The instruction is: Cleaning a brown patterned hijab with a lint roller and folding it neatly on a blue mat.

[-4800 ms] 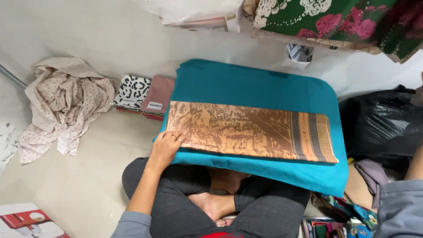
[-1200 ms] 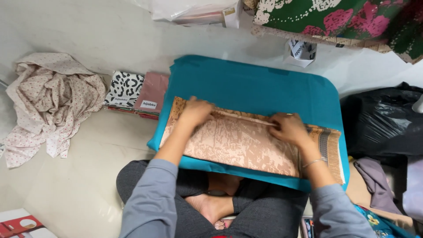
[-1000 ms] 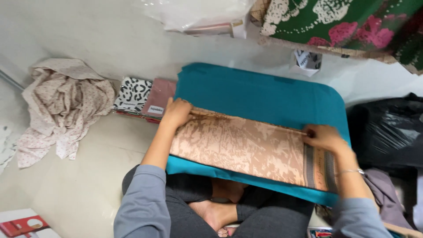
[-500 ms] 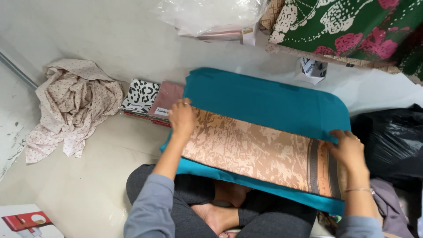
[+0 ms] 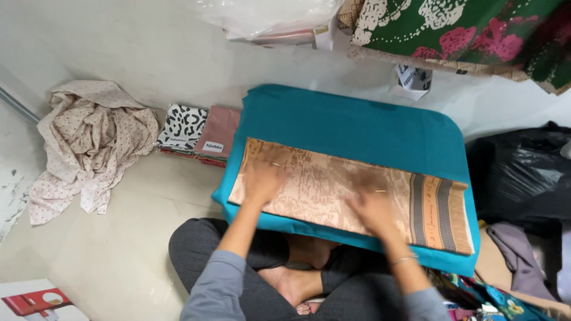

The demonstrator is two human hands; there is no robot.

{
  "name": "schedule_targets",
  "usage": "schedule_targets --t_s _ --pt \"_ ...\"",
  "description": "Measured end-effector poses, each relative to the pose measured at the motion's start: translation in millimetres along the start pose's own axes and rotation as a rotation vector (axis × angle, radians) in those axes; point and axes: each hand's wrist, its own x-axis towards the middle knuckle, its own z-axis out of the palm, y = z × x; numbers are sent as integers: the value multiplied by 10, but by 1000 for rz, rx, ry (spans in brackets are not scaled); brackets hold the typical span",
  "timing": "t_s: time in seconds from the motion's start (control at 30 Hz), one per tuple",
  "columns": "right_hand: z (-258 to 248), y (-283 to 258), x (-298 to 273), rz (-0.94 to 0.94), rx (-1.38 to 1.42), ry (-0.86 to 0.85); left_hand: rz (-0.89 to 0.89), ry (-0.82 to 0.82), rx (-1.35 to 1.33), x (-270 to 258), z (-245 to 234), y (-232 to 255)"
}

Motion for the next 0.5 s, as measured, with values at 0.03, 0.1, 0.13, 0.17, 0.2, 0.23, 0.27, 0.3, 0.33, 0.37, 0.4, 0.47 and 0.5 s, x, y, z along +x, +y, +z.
schedule_targets --t_s 0.03,0.1,0.13,0.17,0.2,0.23,0.27,0.3,0.33,0.37,0.4,0.47,0.5 --pt "-42 256 -76 213 -6 -82 -34 73 -13 -60 -121 -93" --pt "-75 827 -199 437 -15 -159 -56 144 -31 -78 -62 -295" --pt "-59 1134 -269 471 -60 -96 -77 135 -9 -54 126 -403" --pt "-45 1440 -346 505 -106 -33 -99 127 14 -31 317 -510" --pt "-271 1712 -395 514 -111 -33 -90 124 8 -14 316 -499" --pt "-500 1977 -449 457 -226 180 -112 78 21 1 313 -490" --pt "-731 2243 -472 384 -338 391 -141 34 35 7 309 -489" --pt "-994 2460 -448 385 -343 390 -139 33 30 25 306 -473" --pt "-1232 2664 -420 398 -61 682 -141 42 26 19 301 -474" --pt "-1472 2865 -390 402 232 965 -143 50 22 11 295 -476" --pt "-1562 3072 -270 400 233 962 -146 49 22 8 282 -468" --pt "-1760 3485 5 458 706 665 -151 49 4 8 245 -453" --pt "-1748 3631 89 452 706 664 -156 53 3 27 285 -464"
